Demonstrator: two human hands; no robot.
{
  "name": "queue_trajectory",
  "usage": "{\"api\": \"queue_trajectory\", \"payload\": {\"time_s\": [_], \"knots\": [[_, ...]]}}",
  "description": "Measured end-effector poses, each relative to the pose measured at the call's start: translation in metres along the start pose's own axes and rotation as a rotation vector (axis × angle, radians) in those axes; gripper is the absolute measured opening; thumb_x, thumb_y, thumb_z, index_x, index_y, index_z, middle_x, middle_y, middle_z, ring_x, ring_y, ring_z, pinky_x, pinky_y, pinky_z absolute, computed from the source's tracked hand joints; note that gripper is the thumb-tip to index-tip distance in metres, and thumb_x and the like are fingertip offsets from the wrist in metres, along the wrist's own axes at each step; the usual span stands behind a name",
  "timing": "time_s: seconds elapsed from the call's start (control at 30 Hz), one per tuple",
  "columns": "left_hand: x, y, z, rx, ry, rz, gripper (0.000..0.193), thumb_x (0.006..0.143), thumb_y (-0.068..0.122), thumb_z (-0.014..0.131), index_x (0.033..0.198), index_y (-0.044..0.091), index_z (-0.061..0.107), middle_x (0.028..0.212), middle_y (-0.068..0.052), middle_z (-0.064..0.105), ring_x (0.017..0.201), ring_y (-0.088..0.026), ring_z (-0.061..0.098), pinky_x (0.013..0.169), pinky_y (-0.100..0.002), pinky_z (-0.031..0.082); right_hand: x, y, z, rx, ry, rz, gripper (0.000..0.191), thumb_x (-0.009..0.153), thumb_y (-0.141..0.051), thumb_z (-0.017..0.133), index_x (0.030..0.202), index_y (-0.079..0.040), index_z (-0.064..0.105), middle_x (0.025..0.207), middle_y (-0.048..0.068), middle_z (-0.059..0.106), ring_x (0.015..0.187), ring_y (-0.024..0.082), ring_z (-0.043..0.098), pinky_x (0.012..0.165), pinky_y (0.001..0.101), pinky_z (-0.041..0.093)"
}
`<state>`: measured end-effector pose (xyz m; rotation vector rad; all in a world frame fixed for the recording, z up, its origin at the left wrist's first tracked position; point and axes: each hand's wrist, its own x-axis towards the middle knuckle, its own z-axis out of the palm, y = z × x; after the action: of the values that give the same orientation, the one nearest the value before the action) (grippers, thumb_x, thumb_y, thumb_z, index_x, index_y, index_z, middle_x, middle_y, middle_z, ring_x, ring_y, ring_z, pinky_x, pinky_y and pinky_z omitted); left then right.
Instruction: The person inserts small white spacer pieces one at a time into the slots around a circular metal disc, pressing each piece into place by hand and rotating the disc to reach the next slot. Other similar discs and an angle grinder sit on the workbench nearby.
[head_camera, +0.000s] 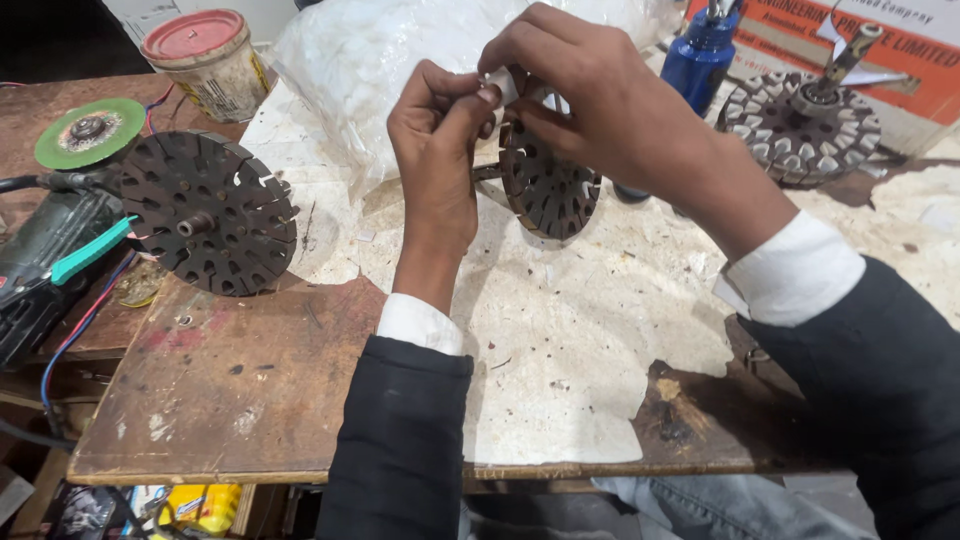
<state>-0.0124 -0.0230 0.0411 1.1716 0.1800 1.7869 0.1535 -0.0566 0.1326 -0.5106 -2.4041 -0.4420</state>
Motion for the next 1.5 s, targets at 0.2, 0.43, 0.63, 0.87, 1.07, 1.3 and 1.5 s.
{"api": "queue_trajectory", "payload": {"time_s": [0.2,0.43,0.63,0.87,1.07,1.3,1.5], "knots": [[0.001,-0.003,-0.003,-0.03,-0.041,0.018,0.016,0.1,-0.004,0.061,0.09,0.008,0.06,0.086,-0.001,0.065,0.076,-0.006,0.055,0.07,-0.024,0.042,-0.009,0.01,-0.001,-0.074,0.043,-0.151,0.021,0.101,-0.001,0.076,0.12,0.002,0.067,0.116,0.013,0.07,0.099,0.026,0.073,0.086,0.033,0.061],[0.003,-0.003,0.002,0.007,-0.038,-0.044,0.012,0.1,-0.001,0.061,0.092,0.007,0.063,0.089,-0.001,0.067,0.081,-0.007,0.059,0.075,-0.026,0.049,-0.012,0.013,-0.005,-0.153,-0.015,-0.123,0.012,0.101,-0.002,0.078,0.109,-0.001,0.07,0.103,0.009,0.071,0.095,0.026,0.074,0.081,0.0357,0.059],[0.001,-0.001,0.006,0.24,-0.079,-0.055,0.011,0.099,0.007,0.064,0.11,0.005,0.067,0.099,-0.003,0.066,0.09,-0.01,0.062,0.082,-0.027,0.055,-0.012,0.018,-0.006,-0.113,0.039,0.006,0.014,0.104,-0.004,0.078,0.113,0.002,0.07,0.103,0.012,0.07,0.087,0.024,0.073,0.074,0.0346,0.058],[0.0,-0.007,0.009,0.448,-0.061,-0.223,0.083,0.075,0.006,0.085,0.141,0.008,0.035,0.12,-0.007,0.05,0.107,-0.018,0.06,0.089,-0.033,0.062,-0.019,0.033,-0.004,-0.112,0.083,0.109,0.013,0.107,-0.007,0.077,0.104,0.004,0.071,0.094,0.013,0.072,0.083,0.023,0.075,0.074,0.0329,0.059],[-0.001,-0.015,0.001,0.427,-0.196,-0.368,0.088,0.068,0.001,0.082,0.143,0.007,0.036,0.135,-0.01,0.054,0.129,-0.023,0.055,0.108,-0.041,0.052,-0.024,0.045,-0.013,-0.017,0.117,0.248,0.008,0.105,-0.004,0.077,0.105,0.004,0.074,0.094,0.013,0.075,0.084,0.019,0.076,0.076,0.0295,0.061],[-0.001,-0.01,0.007,0.486,-0.204,-0.3,0.068,0.074,0.003,0.081,0.134,0.003,0.048,0.127,-0.011,0.058,0.123,-0.023,0.057,0.101,-0.04,0.057,-0.022,0.047,-0.016,0.034,0.059,0.297,0.012,0.097,-0.003,0.078,0.108,0.0,0.076,0.087,0.013,0.073,0.078,0.022,0.073,0.07,0.0329,0.056],[-0.001,-0.003,0.019,0.538,-0.054,-0.26,0.032,0.08,0.003,0.08,0.11,-0.005,0.07,0.099,-0.009,0.075,0.084,-0.015,0.074,0.075,-0.028,0.062,-0.018,0.046,-0.014,0.062,0.001,0.306,0.014,0.092,-0.005,0.079,0.105,-0.002,0.077,0.086,0.013,0.073,0.073,0.023,0.071,0.065,0.0348,0.053]]}}
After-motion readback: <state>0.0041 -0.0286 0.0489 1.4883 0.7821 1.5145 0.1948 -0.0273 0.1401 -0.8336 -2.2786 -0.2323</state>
